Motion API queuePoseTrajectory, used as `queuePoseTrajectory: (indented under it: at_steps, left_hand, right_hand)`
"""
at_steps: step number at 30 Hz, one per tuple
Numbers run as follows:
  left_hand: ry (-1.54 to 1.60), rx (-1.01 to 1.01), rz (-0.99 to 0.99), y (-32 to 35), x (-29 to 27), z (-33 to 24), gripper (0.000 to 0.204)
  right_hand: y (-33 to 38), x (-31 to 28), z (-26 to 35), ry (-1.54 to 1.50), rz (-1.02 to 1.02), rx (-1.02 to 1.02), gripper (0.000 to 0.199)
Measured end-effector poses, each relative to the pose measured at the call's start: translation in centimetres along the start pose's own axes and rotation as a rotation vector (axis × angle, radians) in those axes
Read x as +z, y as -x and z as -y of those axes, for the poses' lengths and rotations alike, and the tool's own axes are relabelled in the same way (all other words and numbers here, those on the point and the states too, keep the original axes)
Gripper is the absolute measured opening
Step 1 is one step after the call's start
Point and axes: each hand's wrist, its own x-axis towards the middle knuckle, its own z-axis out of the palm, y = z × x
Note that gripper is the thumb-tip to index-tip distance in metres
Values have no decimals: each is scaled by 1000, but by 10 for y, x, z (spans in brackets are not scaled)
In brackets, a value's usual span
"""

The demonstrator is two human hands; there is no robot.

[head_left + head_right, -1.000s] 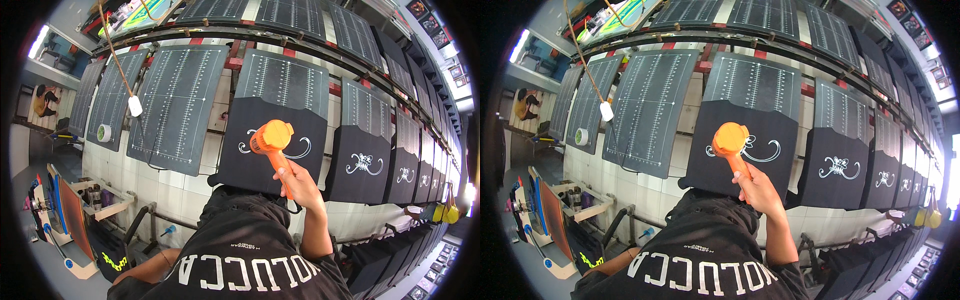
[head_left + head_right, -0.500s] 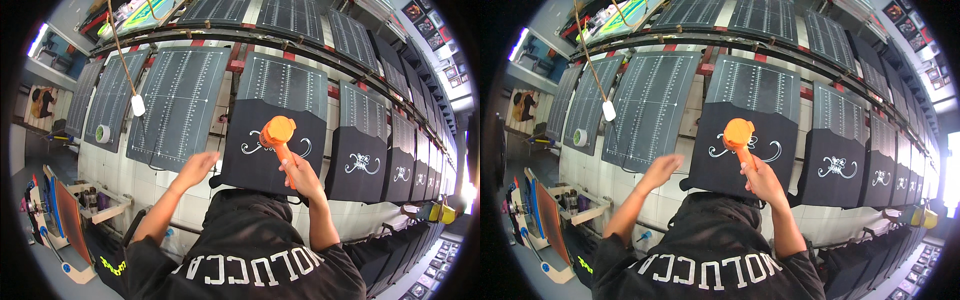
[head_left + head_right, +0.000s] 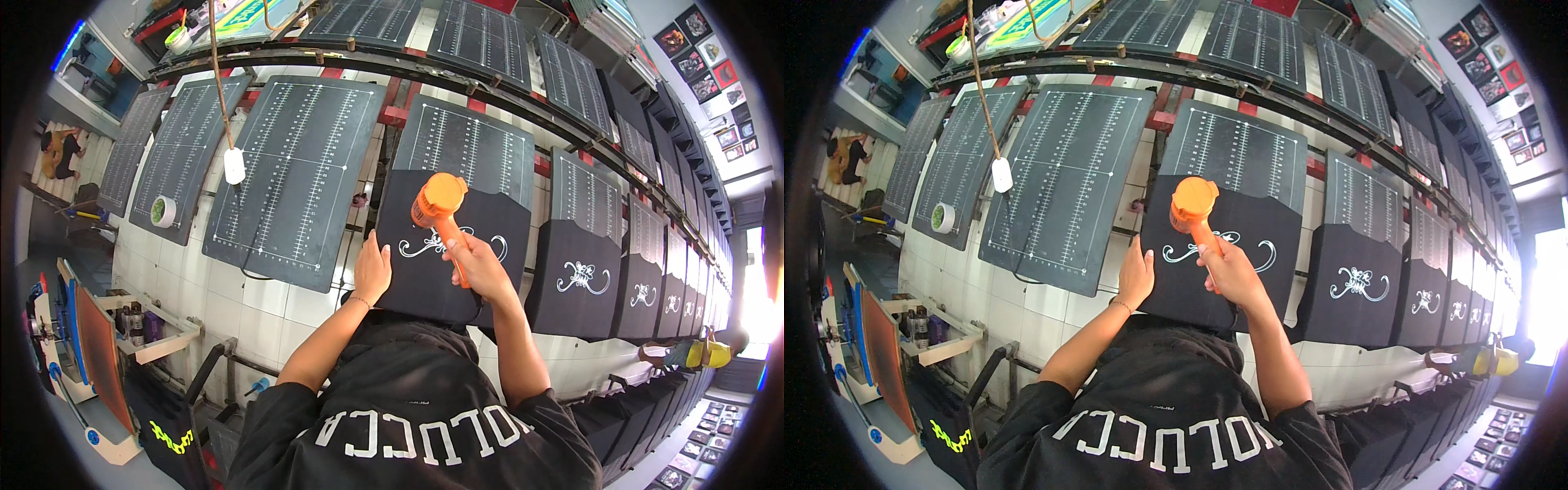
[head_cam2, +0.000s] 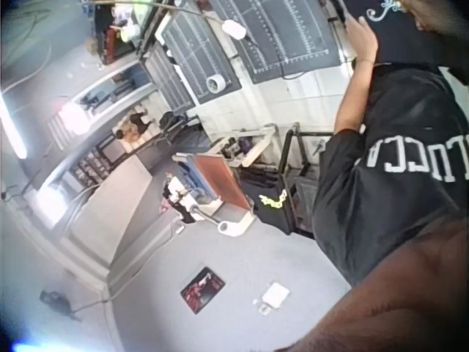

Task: The person uses a heat gun to dry ink on printed t-shirts and then unplugs electrical cords in a printing shop.

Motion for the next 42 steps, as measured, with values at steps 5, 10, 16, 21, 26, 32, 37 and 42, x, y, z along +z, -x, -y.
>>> queuePoseTrajectory:
  at_steps: [5,10,16,21,26,32,37,42]
  left_hand:
    - [-13,27,1,1,-1,8,55]
    - [-35,78,-7,0,-1,5,60]
    - [-44,104,2,-1,0,9,64]
    - [-84,124,12,-1,1,6,66]
    - [-117,130,-4,-1,1,6,67]
    - [-120,118,-14,-3,4,6,67]
    - [-118,101,6,-3,5,6,66]
    - [-120,110,-5,-4,8,9,67]
  right_hand:
    - [6,1,2,56,-47,9,34]
    - [15,-10,-3,25,-71,50,36]
    - [43,-19,-1,64,-4,91,36]
    - [30,-26,-7,43,-55,50,35]
    - [4,-29,-1,19,-88,18,38]
    - [4,-30,-1,13,-105,25,39]
    - [12,-29,-2,7,-53,75,39]
    - [33,-25,-2,26,23,96,36]
